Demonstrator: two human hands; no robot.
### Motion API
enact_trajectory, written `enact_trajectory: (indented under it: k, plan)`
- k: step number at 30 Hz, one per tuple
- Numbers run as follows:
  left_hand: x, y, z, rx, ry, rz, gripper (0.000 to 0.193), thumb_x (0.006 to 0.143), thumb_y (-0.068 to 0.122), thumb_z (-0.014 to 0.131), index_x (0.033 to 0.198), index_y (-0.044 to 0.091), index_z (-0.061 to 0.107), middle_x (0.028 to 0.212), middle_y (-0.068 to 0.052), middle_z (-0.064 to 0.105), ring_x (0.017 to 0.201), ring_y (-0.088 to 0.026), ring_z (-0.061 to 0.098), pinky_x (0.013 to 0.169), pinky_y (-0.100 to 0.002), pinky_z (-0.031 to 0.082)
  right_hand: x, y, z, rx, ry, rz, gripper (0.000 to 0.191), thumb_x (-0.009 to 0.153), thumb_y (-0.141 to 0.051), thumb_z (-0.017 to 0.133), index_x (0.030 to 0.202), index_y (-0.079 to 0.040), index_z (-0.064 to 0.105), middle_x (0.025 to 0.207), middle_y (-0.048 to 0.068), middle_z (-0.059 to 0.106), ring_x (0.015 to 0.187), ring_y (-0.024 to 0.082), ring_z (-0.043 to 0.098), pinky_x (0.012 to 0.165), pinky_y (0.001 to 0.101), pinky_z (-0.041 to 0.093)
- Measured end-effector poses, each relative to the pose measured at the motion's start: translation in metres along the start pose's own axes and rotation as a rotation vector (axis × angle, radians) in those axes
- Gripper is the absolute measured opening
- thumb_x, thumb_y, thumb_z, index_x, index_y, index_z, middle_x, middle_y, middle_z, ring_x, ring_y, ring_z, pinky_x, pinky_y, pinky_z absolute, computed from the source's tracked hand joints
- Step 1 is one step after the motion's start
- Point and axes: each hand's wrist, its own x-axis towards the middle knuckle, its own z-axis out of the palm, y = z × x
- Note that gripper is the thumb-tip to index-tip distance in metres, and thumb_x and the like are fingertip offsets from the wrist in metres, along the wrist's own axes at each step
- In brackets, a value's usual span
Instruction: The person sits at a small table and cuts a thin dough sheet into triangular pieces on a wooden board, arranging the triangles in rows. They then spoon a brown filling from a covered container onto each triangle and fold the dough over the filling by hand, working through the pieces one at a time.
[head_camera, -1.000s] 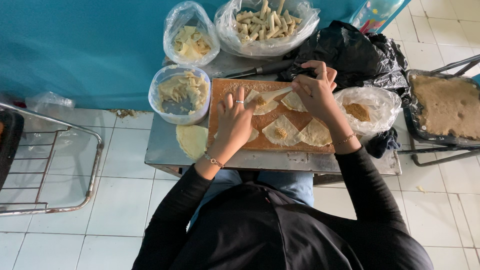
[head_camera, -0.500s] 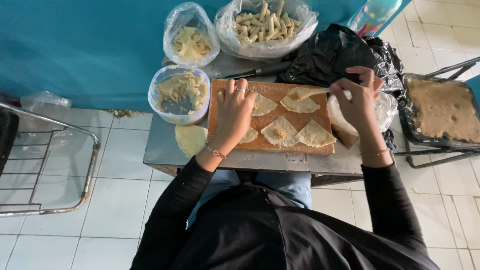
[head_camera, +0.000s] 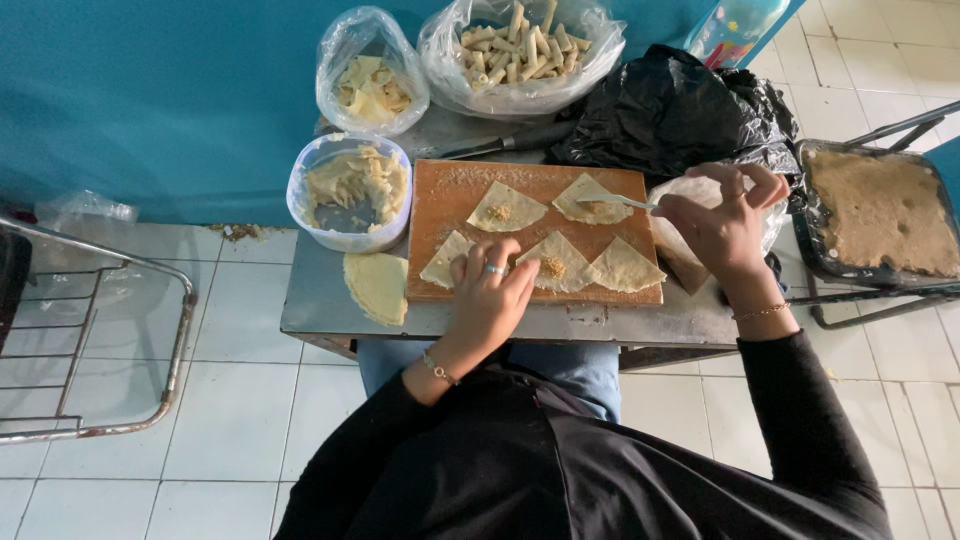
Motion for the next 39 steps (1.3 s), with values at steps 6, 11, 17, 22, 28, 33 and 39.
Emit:
enact_trajectory:
  k: [6,11,17,22,28,33,39]
  plan:
    - [-0.016,-0.001,0.003,-0.045,0.012,0.02,0.02,0.088,0.02,0.08,0.105,0.018,0.071,0.113,0.0,0.056,0.109,-0.026,0.054,0.094,-0.046,0.036,-0.004,-0.002,-0.004,-0.045,0.018,-0.024,0.007,0.093,-0.037,0.088,0.094,-0.037,0.08,0.133,-0.007,0.06,0.126,0.028,0.038,0.107,0.0462,0.027]
    - [-0.019,-0.006,0.009,-0.091,0.032,0.041,0.017,0.09,0.021,0.081,0.104,0.018,0.072,0.111,0.001,0.056,0.11,-0.024,0.054,0.095,-0.046,0.036,-0.006,-0.003,-0.005,-0.055,0.023,-0.037,0.009,0.095,-0.037,0.088,0.101,-0.037,0.081,0.131,-0.006,0.059,0.126,0.027,0.038,0.106,0.0458,0.028]
    - [-0.017,-0.006,0.009,-0.132,0.052,0.014,0.017,0.09,0.026,0.083,0.092,0.017,0.07,0.107,0.001,0.057,0.108,-0.024,0.055,0.094,-0.045,0.035,-0.005,-0.003,-0.005,-0.025,0.048,-0.053,0.011,0.094,-0.036,0.089,0.1,-0.04,0.081,0.132,-0.008,0.059,0.125,0.026,0.04,0.105,0.0454,0.028]
    - [-0.017,-0.005,0.008,-0.124,0.026,0.016,0.013,0.091,0.024,0.082,0.098,0.017,0.073,0.107,0.004,0.058,0.108,-0.023,0.053,0.093,-0.045,0.033,-0.017,0.015,0.0,-0.107,0.086,0.057,0.014,0.092,-0.031,0.09,0.089,-0.033,0.077,0.13,-0.006,0.06,0.131,0.03,0.035,0.112,0.0482,0.026]
    - [-0.019,-0.006,0.009,-0.097,0.056,0.035,0.016,0.087,0.02,0.081,0.102,0.02,0.077,0.101,0.007,0.059,0.11,-0.021,0.053,0.093,-0.047,0.029,-0.057,0.052,-0.034,-0.165,0.034,0.434,0.01,0.106,-0.022,0.062,0.097,-0.02,0.066,0.138,0.004,0.05,0.143,0.027,0.029,0.121,0.0452,0.023]
    - [-0.021,-0.008,0.012,-0.126,0.075,0.028,0.015,0.086,0.025,0.084,0.091,0.019,0.072,0.095,0.004,0.057,0.108,-0.022,0.055,0.093,-0.048,0.029,-0.078,0.049,-0.054,-0.371,-0.081,0.422,0.01,0.103,-0.023,0.065,0.093,-0.02,0.066,0.137,0.012,0.047,0.138,0.037,0.027,0.11,0.0518,0.023]
    - [-0.019,-0.008,0.008,-0.146,0.079,0.025,0.03,0.087,0.034,0.086,0.082,0.015,0.062,0.096,0.001,0.058,0.104,-0.024,0.056,0.09,-0.048,0.029,-0.079,0.031,-0.028,-0.263,-0.164,0.406,0.004,0.097,-0.019,0.072,0.095,-0.023,0.072,0.136,0.005,0.051,0.136,0.034,0.029,0.109,0.0508,0.025]
